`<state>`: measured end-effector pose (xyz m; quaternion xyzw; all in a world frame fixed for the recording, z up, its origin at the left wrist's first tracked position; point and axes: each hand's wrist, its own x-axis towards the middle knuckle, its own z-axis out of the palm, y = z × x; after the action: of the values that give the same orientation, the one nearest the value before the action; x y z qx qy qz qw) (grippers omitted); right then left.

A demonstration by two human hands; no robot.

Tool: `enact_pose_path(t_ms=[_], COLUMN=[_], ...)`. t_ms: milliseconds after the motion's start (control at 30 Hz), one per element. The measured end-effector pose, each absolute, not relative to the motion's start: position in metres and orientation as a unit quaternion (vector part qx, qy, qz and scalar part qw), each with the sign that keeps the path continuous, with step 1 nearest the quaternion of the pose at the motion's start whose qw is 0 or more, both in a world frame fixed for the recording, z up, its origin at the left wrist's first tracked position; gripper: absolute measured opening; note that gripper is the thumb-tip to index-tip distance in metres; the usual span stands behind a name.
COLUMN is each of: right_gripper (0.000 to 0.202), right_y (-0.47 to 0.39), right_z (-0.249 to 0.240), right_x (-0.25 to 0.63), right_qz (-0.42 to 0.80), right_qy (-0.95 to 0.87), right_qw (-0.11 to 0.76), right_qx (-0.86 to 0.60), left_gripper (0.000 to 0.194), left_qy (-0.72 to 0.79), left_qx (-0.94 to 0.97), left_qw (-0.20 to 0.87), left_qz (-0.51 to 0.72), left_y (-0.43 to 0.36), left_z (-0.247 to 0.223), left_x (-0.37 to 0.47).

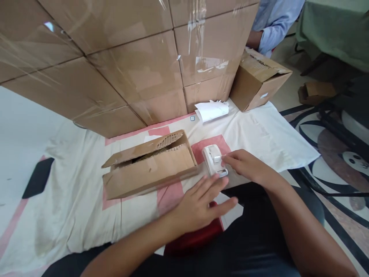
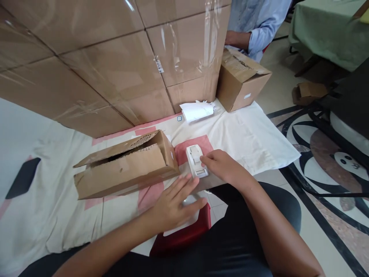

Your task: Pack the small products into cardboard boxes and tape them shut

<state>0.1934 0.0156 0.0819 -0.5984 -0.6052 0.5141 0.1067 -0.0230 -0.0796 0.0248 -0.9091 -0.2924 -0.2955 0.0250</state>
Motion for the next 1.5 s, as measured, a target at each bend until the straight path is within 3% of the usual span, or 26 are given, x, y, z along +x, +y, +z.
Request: enact_pose_path(t_ms=[133,333,567,867,1333,1500], right_gripper=[0.042,0.054,0.055,0.030,0.049,0.050], right_y=[0.011,0.019,0.021,0.013,0.003,-0.035], right_z=[0.079,0.058,0.060,0.067,0.085,0.068], right_x=[0.193,0.197,0.190,0.189,0.190,0.188], right_qz=[0.555,0.585,0.591,0.595,0.648,0.613], right_qy=[-0.589,-0.539,-0.520,-0.542,-0.488,-0.449], right_qw=[0.141,0.111,0.077,0.118,0.150,0.216], right_qx=[-0.570,-0.596,-0.612,-0.582,-0.565,-0.613], left_gripper=[0.068,0.048,0.049,0.058,0.054,0.047], left_qy=[-0.311,-0.353,-0.335,-0.316,-0.334,-0.296], left_qx=[-0.916,-0.903,-0.905,-0.886,-0.884,-0.885], left_qw=[0.014,-0.051,-0.084,-0.103,-0.092,-0.082], left_qz=[-0.253,-0.241,-0.247,-0.323,-0.315,-0.351], left_y=[-0.041,-0.023,-0.020,-0.017,-0.018,-0.018], left_z=[-0.004,-0.008,-0.006,-0.009,-0.009,-0.010], left_x=[0.006,0.000,-0.007,-0.012,-0.011,-0.010])
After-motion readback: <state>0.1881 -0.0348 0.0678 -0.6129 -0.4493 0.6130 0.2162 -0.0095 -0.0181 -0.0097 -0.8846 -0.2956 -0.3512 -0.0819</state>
